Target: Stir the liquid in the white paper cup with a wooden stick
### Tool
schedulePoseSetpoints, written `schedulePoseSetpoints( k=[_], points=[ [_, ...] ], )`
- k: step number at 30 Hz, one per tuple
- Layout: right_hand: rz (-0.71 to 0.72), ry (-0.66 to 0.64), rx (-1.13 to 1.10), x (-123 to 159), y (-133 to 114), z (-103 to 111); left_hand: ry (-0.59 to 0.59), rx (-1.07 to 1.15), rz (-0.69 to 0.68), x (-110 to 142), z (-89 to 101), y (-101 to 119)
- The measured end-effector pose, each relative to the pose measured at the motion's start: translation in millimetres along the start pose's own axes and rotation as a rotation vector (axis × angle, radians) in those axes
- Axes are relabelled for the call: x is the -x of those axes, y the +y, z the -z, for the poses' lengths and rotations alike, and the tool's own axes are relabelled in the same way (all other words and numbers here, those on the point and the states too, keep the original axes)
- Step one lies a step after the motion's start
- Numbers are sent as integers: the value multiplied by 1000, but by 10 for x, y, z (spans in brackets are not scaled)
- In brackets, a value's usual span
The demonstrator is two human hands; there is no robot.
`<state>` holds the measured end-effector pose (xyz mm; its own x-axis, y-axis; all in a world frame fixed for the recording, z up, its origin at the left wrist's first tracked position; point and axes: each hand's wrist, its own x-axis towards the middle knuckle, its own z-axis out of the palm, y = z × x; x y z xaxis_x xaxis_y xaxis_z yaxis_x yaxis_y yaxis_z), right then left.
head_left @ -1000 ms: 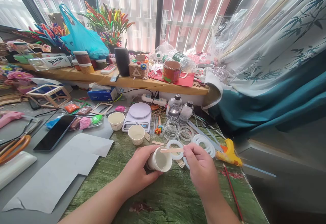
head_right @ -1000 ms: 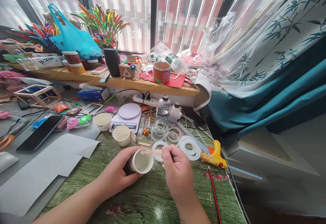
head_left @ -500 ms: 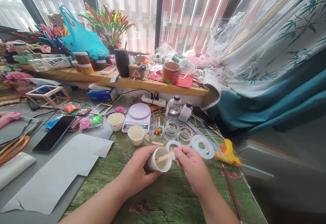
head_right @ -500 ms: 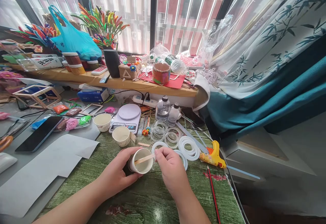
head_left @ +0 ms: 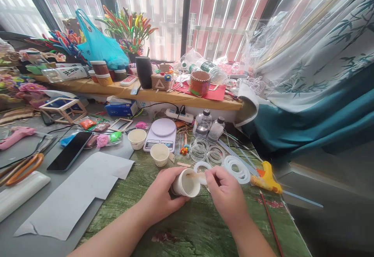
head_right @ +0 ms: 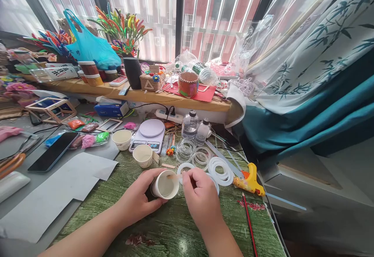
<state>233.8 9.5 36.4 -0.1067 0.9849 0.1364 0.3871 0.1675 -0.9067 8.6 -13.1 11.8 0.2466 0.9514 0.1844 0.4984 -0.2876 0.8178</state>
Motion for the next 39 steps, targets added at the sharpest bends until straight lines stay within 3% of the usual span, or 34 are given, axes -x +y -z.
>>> schedulePoseSetpoints(
  k=[3,5,8,11,14,20,24,28,32,34,36,39],
  points=[
    [177,-56,195,18,43,-21,9,-4,6,5,-5,26],
    [201,-115,237,25,94,-43,9,-8,6,9,-10,43],
    [64,-232,131,17,166,-87,9,-10,8,15,-17,51],
    [-111,-288,-118,-6,201,-124,16,-3,14,19,-22,42],
    [-224,-205,-312,-15,215,-127,13,10,17,25,-26,29],
    [-294,-13,-394,15,262,-52,6,8,29,37,-34,22],
    [-261,68,-383,58,225,-27,6,2,26,35,-33,17],
    [-116,105,-244,91,127,-12,7,15,17,32,-32,-7],
    [149,32,-11,48,79,-1,5,23,-2,24,-32,-42],
    [214,-45,86,11,85,-6,4,18,-6,20,-31,-50],
    [170,-118,131,-20,106,-26,5,12,-9,16,-28,-51],
    [-23,-195,37,-48,152,-76,12,7,-16,11,-23,-50]
  ],
)
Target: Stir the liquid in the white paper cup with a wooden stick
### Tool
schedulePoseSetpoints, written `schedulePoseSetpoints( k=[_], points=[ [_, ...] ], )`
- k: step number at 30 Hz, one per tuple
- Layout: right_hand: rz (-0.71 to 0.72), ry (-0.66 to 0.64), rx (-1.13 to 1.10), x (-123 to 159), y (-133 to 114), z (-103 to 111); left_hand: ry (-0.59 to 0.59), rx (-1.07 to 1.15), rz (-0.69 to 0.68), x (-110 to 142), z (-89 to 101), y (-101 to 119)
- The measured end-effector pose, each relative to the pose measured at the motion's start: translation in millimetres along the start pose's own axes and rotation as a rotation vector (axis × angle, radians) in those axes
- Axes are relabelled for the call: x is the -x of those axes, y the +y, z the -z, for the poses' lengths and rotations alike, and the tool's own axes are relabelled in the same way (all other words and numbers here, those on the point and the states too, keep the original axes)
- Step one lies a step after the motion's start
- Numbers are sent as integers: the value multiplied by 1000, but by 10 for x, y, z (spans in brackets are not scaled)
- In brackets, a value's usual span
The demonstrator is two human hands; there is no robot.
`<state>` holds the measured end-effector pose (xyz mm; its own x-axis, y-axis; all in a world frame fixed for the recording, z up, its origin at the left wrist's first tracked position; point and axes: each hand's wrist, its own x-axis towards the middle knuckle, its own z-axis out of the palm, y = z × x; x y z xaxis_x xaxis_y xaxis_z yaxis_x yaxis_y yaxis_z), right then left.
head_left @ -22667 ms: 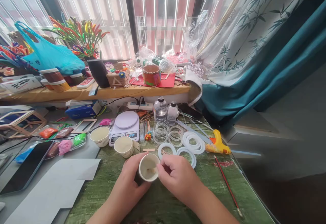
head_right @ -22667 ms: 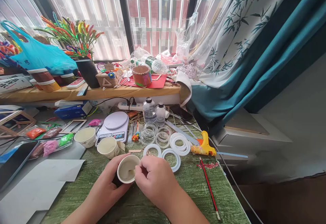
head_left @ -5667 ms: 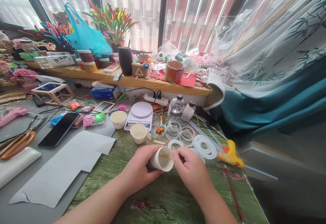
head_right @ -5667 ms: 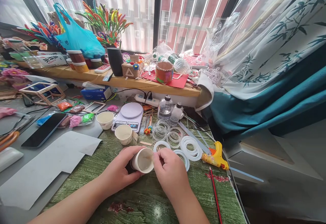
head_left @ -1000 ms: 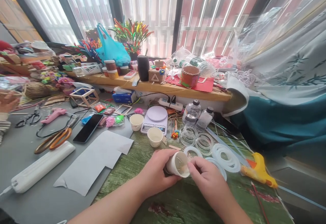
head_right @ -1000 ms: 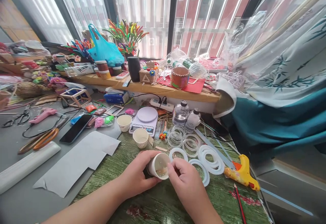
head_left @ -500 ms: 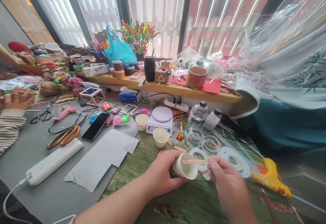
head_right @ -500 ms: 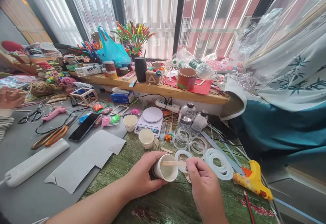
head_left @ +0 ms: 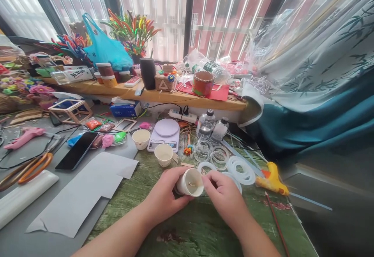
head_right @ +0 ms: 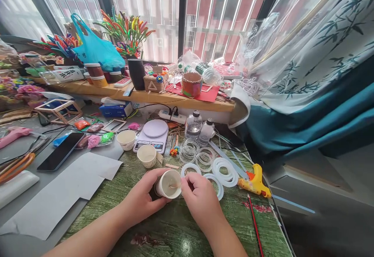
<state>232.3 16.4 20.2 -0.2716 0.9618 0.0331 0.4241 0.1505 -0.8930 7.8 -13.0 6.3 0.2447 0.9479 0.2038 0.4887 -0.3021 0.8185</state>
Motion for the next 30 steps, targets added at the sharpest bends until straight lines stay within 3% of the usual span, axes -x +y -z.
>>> schedulePoseSetpoints(
  k=[3,6,14,22,30],
  points=[
    [-117,-2,-280,-30,37,-39,6,-5,-4,-1,6,-3],
    [-188,76,-496,-48,39,-35,2,-15,-3,3,13,-6],
    [-113,266,-623,23,-14,51,-1,-25,10,12,21,-2],
    [29,353,-504,112,-97,78,13,-16,9,-8,18,8],
    [340,162,27,64,-119,116,30,-10,-17,-21,17,24]
  ],
)
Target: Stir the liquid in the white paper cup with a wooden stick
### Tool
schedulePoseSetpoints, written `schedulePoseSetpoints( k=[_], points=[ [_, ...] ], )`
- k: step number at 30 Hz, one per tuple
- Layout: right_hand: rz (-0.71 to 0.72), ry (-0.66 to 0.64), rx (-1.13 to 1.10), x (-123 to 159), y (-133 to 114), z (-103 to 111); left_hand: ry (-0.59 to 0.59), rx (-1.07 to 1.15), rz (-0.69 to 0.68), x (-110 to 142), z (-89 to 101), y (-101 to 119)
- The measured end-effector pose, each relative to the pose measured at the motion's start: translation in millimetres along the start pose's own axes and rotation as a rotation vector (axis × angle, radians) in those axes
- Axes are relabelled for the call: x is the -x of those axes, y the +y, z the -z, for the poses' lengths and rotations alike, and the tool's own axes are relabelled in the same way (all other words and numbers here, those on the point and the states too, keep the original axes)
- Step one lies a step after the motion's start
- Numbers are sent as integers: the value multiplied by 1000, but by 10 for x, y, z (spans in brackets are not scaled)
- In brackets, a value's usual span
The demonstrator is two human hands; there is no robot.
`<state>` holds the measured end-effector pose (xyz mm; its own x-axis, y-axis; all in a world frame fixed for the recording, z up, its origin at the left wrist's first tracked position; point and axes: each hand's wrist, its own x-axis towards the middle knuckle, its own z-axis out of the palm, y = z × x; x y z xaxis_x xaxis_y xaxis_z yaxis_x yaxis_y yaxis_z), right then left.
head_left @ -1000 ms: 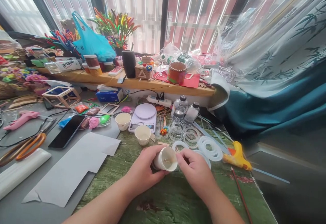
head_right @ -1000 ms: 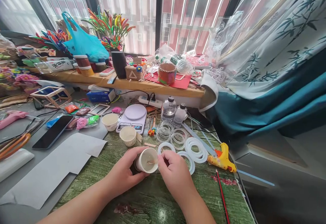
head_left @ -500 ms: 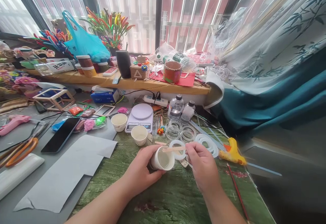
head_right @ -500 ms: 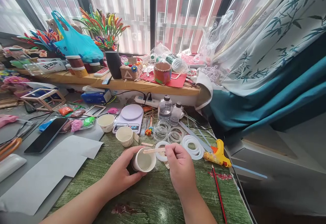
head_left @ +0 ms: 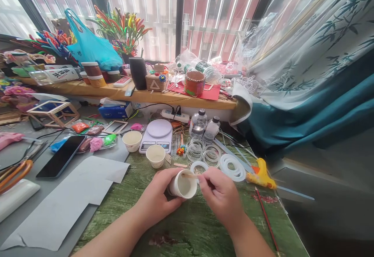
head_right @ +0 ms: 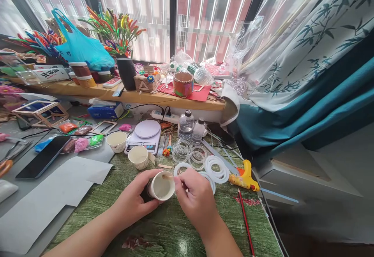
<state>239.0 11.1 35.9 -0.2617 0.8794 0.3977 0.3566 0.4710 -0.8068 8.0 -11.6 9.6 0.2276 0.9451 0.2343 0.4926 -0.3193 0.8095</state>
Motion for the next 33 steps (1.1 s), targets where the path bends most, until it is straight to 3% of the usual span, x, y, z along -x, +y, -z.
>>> schedulePoseSetpoints(
  k=[3,7,10,17,20,25,27,30,33],
  points=[
    [-118,-65,42,-4,41,-66,2,-1,0,0,3,16],
    [-413,-36,-263,-1,89,-121,-5,1,10,5,10,24],
    [-491,49,-457,-1,121,-119,-11,5,16,9,13,17],
    [-457,233,-541,46,83,-47,-5,7,21,9,13,17],
    [-359,219,-379,58,13,-14,-2,3,11,8,9,21],
    [-137,77,14,34,-18,-49,8,-1,2,-2,1,12],
    [-192,-10,52,21,12,-93,9,0,1,-4,-1,8],
    [-387,-107,-100,7,61,-151,10,5,5,1,-1,3],
    [-476,-32,-310,6,76,-162,3,7,12,9,-1,-1]
  ],
)
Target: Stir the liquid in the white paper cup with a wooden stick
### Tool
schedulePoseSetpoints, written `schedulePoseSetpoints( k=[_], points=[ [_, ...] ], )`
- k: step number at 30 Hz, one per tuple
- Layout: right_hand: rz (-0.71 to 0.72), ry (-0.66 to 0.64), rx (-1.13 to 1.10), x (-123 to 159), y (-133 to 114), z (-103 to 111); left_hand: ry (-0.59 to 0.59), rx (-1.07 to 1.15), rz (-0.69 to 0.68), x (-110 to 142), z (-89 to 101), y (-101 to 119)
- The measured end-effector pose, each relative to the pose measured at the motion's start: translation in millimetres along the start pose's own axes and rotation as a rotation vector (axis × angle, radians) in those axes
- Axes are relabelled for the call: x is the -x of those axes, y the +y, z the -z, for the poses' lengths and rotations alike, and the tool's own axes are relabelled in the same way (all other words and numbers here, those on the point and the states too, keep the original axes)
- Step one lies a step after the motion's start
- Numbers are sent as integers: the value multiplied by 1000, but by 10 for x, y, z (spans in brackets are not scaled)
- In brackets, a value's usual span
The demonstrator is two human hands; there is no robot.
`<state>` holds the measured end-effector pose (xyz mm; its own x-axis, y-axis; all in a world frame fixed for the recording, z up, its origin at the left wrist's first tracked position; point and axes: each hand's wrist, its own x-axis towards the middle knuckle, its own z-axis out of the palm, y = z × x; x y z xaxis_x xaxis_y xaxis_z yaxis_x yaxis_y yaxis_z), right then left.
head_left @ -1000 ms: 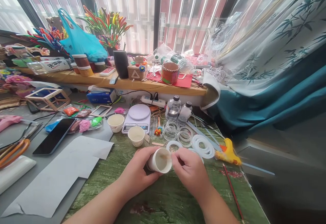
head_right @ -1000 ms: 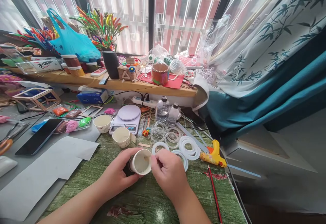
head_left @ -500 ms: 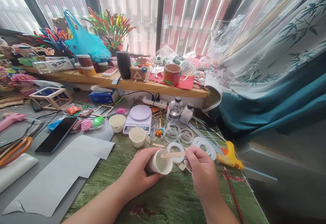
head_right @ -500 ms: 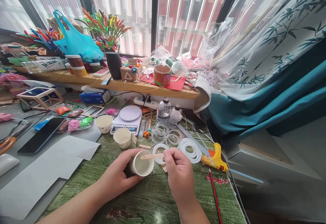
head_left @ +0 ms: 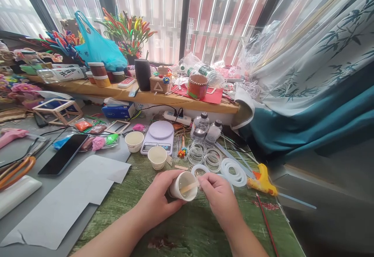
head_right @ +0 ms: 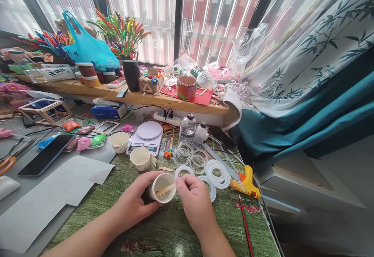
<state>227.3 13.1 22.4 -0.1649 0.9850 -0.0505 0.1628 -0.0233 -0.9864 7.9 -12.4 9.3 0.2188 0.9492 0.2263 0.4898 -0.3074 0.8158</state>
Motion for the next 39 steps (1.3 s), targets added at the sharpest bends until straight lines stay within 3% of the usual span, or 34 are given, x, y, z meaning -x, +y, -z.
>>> schedulePoseSetpoints(
  k=[7,13,20,25,27,29,32,35,39],
  points=[
    [19,202,-228,58,-21,65,0,5,-2,-8,1,4],
    [58,224,-252,68,-1,67,-14,4,0,-3,0,-15],
    [278,295,-42,166,-98,97,-14,-2,6,7,-2,-12],
    [413,92,333,84,-100,98,-15,3,5,-6,0,-16],
    [385,29,424,43,-78,74,-14,1,-4,-8,-2,-18],
    [271,-34,411,16,-42,44,-17,1,-10,-4,-4,-19],
    [42,-114,178,-11,27,7,-19,1,-7,5,-8,-25],
    [-96,-63,-114,-25,77,-6,-19,-4,-2,11,-10,-32],
    [-83,93,-298,-10,50,20,-28,-12,-2,4,-7,-30]
  ],
)
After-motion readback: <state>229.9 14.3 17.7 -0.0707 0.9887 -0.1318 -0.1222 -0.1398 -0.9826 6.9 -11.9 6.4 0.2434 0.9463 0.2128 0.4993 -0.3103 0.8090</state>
